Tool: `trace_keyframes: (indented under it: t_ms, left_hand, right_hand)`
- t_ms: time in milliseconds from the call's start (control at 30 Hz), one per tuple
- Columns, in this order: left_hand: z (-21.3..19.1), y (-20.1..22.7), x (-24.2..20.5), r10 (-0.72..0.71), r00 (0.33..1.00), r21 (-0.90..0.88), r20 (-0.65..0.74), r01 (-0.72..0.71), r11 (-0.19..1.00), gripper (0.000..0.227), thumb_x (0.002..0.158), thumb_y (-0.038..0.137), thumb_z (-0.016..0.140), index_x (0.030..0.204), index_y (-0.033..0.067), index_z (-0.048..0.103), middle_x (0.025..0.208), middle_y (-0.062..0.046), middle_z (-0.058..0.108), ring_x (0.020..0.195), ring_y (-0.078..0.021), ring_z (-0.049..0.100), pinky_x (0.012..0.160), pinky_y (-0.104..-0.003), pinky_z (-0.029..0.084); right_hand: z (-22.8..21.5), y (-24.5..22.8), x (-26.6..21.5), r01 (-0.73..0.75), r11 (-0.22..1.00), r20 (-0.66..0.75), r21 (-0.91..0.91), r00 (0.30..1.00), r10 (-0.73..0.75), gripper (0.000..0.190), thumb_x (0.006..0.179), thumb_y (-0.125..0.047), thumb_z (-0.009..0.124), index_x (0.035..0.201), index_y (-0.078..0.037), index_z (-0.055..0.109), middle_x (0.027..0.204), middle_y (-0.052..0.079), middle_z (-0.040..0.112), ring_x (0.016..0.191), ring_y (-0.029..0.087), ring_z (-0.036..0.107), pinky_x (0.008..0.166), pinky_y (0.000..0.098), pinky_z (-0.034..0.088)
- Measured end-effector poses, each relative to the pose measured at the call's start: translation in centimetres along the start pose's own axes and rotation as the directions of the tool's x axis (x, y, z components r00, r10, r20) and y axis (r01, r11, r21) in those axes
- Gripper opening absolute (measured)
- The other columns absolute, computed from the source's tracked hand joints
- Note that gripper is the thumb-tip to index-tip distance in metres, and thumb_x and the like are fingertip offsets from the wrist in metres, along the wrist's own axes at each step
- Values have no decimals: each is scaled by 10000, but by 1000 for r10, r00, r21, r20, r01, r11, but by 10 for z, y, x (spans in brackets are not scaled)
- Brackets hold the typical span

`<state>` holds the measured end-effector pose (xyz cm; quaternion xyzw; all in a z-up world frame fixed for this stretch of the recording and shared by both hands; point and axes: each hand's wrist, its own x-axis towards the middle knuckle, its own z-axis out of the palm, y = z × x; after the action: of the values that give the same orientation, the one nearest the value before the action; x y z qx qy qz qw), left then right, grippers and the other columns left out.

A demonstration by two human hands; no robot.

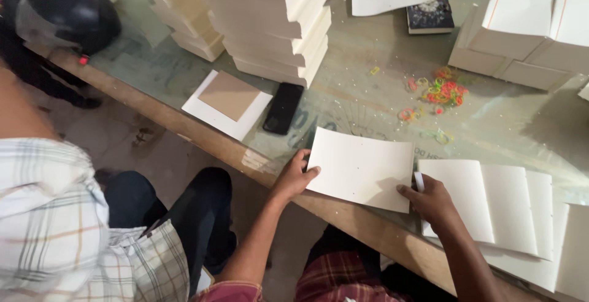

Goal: The person assembles books by hand, inserting folded paper signatures into white covers and pressing them together. They repeatedly handle stacks of book covers and paper signatures, aligning and stacking the finished books on a glass table.

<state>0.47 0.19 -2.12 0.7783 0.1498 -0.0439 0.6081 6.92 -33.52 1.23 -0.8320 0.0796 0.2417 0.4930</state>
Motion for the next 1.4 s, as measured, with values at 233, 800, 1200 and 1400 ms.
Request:
trace_keyframes:
  t_ms: [233,800,1200,1400]
  left_hand:
    - [-1,18,-8,-93,995,-87,-27,90,992,730,902,245,707,1524,144,339,1042,-134,747,841,-186,689,663,-333,552]
    - [56,-17,-85,53,994,-419,-100,-90,903,341,970,181,685,1275,49,609,870,-11,619,643,-56,589,497,-218,448]
    - [99,18,-115,25,995,10,97,-26,1000,309,981,214,658,1221,21,686,1068,-102,742,983,-209,707,858,-357,561]
    - [156,56,-74,443,880,-14,169,-448,894,567,1025,257,616,1496,-3,439,1519,-228,510,1421,-373,493,1143,-437,407]
  right_hand:
    - [-4,-17,-12,-34,996,2,82,999,34,268,902,-222,748,1029,12,726,624,51,560,537,159,477,477,338,358]
    - [33,-74,183,214,927,-101,308,976,-192,201,956,-151,697,1035,29,658,680,73,578,514,183,509,435,356,368]
    - [102,-103,122,541,607,-253,-582,589,-767,799,869,-208,698,1545,25,342,1597,351,271,1430,532,309,1166,604,259]
    - [-2,-18,-72,450,704,-398,-549,600,-694,530,875,-216,780,1377,-122,638,1566,286,374,1464,479,313,1179,571,313]
